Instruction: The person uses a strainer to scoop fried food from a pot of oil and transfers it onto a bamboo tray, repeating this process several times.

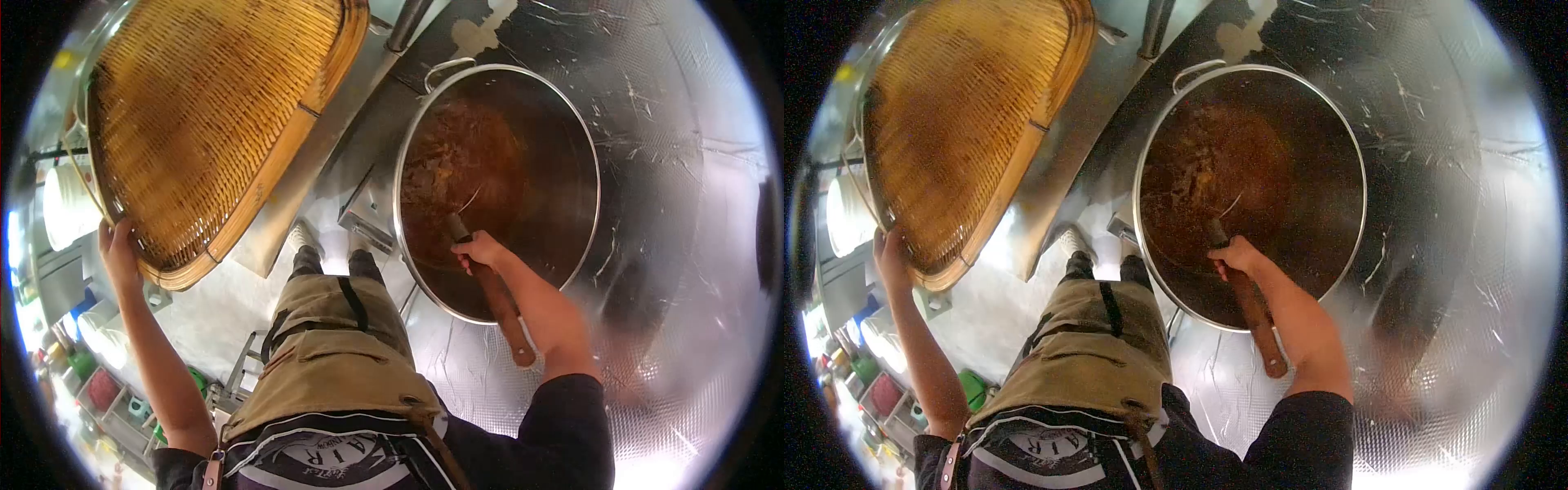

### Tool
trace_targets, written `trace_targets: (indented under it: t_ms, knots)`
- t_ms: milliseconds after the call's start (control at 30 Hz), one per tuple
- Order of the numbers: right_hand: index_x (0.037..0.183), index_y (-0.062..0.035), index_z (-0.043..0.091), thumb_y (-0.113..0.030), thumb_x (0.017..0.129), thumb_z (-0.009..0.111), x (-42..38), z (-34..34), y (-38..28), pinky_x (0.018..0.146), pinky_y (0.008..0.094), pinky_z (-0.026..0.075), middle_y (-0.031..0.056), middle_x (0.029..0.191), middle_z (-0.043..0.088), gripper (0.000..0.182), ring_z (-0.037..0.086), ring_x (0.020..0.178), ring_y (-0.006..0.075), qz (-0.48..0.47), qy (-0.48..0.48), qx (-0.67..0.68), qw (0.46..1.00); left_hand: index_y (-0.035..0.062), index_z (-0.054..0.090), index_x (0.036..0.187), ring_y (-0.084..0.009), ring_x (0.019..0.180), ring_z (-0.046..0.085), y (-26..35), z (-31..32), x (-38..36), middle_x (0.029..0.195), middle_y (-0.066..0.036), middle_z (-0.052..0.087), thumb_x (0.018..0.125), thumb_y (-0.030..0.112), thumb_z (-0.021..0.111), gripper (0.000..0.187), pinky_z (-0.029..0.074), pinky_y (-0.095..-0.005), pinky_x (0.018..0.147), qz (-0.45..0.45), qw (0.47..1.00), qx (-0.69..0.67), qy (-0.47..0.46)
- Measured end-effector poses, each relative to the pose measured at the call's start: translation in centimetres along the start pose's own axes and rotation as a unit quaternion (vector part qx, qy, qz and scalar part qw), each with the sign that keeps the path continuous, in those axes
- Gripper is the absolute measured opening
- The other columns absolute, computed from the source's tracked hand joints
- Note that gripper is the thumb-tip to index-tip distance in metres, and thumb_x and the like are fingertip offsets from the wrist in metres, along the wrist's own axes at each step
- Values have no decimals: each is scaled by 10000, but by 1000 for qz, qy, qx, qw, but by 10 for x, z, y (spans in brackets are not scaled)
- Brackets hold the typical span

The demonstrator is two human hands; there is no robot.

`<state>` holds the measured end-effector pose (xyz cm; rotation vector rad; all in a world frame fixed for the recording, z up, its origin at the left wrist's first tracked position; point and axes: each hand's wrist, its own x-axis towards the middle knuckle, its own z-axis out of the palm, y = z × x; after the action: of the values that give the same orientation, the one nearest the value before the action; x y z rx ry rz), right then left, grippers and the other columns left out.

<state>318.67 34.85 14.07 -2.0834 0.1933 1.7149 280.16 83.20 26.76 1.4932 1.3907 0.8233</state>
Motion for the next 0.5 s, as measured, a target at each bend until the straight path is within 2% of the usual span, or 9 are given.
trace_targets:
  t_ms: [100,167,300,500]
  knots:
    - [705,15,534,-129,821,704,-7,-6,3,401,353,460,117,562,553,251,538,441,196,-43,-26,37,998,12,578,1048,-105,736,500,5,-2,0,862,-20,571,858,87,557,205,407,-252,653,-14,1000,16,-13]
    - [713,9,534,-116,817,701,-29,-11,10,399,349,464,111,560,552,233,538,436,192,-38,-3,21,999,4,572,1049,-121,764,509,12,6,-7,871,-31,574,859,89,552,210,418,-266,683,-12,1000,11,-2]
    - [696,22,532,-95,802,698,-69,-10,30,409,363,458,118,542,557,229,542,414,217,-58,6,58,997,3,568,1032,-126,772,511,-3,-3,2,869,-34,571,857,89,550,196,426,-274,691,-24,999,-28,-27]
    - [720,-4,524,-116,821,684,-123,-14,44,398,347,450,85,551,528,219,522,431,184,-80,-23,128,988,0,549,1025,-125,770,506,2,-4,-3,869,-39,571,854,98,555,198,425,-272,690,-17,999,-10,-36]
